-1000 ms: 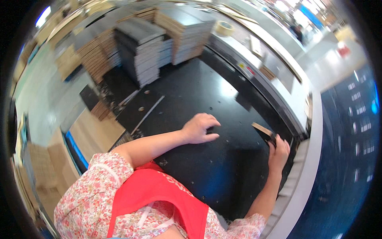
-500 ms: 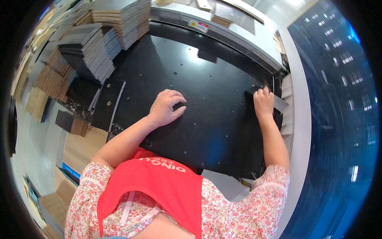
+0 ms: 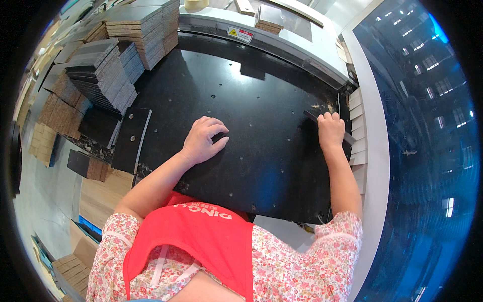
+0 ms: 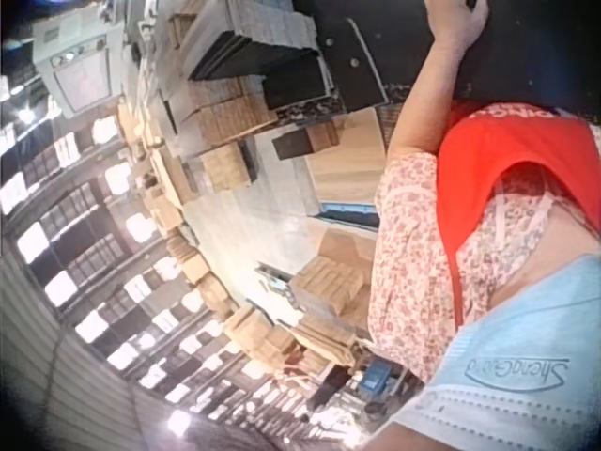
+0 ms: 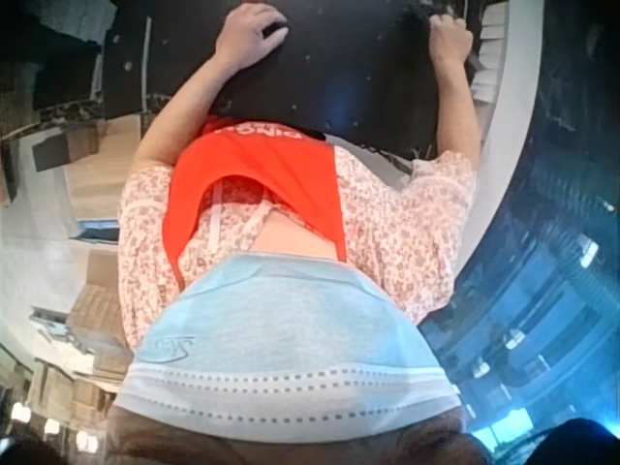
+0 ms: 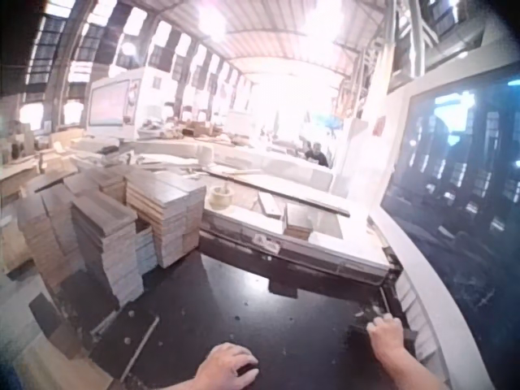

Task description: The person picks up dark wood panels one at a time, places them on a machine surface, and uses a wooden block to apply pressure or glue to a narrow wooden strip along the edge. The person سپس stacks the finished panels onto a nearby pallet.

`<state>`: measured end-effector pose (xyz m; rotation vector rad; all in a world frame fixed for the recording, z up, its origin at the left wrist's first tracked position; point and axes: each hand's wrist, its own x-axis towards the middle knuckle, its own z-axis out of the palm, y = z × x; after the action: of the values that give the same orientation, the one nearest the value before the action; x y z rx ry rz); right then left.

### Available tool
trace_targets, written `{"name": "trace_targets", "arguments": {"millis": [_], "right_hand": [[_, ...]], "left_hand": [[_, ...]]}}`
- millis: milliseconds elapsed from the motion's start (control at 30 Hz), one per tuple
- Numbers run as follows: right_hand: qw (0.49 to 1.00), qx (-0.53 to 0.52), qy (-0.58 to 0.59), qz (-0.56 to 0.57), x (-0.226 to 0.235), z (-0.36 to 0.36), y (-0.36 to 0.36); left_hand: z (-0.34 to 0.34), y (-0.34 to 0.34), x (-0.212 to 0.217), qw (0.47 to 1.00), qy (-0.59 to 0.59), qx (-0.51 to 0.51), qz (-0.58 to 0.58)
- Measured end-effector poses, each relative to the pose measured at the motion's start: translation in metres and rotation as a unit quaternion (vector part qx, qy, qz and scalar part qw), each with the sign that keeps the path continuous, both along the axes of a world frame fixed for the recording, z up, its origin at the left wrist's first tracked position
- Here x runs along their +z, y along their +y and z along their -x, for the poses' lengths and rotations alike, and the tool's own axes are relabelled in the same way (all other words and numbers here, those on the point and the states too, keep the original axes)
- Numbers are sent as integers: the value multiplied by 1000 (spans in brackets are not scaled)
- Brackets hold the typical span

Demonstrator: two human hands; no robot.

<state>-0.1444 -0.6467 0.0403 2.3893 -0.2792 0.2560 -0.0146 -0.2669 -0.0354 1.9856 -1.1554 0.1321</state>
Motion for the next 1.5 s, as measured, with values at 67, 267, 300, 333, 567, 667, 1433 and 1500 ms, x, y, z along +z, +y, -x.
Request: {"name": "trace_targets", "arguments": {"millis": [67, 267, 300, 333, 567, 667, 1433, 1500], "right_hand": [[993, 72, -74, -51, 21, -5, 17], [908, 266, 103, -308, 80, -21, 114], [888, 283, 153, -329, 85, -21, 137], [868, 324, 173, -335, 86, -23, 155], [844, 446, -37, -296, 78, -56, 230], [808, 463, -79, -356, 67, -69, 242], [735, 390, 99, -546, -70, -204, 344], [723, 372, 114, -572, -69, -210, 348]], "left_hand": [[1, 2, 8, 1000, 8, 3, -23], [17, 7, 28, 985, -31, 47, 164], [24, 9, 37, 982, -30, 31, 183], [31, 16, 48, 989, 36, -23, 142], [55, 88, 68, 921, 346, 82, 160], [63, 130, 50, 817, 444, 203, 309], [82, 211, 12, 836, 143, 527, -46], [79, 210, 9, 832, 139, 535, -40]]}}
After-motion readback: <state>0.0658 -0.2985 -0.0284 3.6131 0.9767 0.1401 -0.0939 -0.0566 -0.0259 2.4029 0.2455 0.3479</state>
